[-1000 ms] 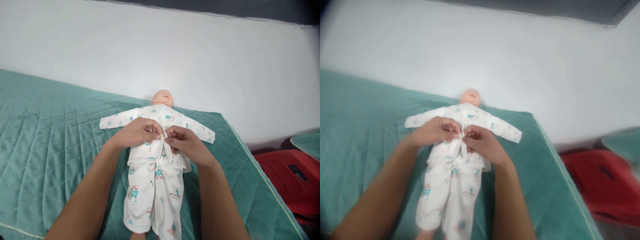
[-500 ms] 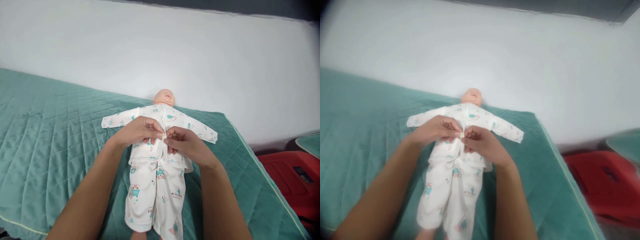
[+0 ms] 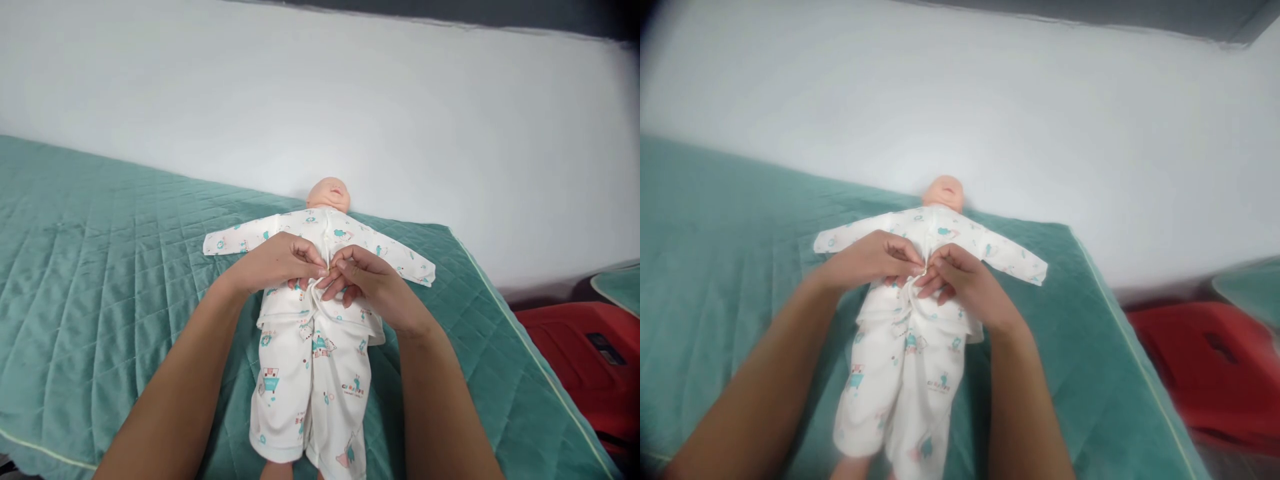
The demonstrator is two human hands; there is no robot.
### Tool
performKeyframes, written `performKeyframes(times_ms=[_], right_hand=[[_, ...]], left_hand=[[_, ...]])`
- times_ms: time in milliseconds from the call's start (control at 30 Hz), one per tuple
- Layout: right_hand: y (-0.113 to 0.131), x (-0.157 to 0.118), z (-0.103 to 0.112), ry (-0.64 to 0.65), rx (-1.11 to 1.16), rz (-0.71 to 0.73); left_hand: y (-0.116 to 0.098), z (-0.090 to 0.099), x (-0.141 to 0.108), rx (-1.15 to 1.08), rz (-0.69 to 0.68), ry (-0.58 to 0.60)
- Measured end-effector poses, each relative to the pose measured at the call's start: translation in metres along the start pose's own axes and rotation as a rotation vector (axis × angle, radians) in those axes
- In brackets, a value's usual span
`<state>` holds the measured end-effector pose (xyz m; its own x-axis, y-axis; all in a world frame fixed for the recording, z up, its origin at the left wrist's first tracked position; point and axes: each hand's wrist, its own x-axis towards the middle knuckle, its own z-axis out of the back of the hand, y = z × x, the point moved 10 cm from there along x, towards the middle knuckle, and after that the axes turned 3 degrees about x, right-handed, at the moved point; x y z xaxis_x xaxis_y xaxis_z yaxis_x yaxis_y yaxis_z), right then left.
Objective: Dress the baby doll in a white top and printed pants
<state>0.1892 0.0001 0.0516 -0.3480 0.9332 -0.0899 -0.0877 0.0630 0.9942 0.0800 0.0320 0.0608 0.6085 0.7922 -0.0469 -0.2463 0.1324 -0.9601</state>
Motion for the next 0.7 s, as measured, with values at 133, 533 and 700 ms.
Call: performKeyframes(times_ms=[133,533,700], right_hand=[[0.000,0.000,-0.001,-0.002,-0.005,-0.003],[-0.003,0.002,0.001,-0.014,0.002,-0.006],[-0.004,0.003,0.004,-0.033,0.033,0.007]], left_hand=[[-0.002,0.001,-0.004,0.084,0.028,-0.037],[-0.003,0.003,-0.005,0.039,0.034,-0.066],[0.001,0.004,-0.004,-0.066,0.022,-0.040]])
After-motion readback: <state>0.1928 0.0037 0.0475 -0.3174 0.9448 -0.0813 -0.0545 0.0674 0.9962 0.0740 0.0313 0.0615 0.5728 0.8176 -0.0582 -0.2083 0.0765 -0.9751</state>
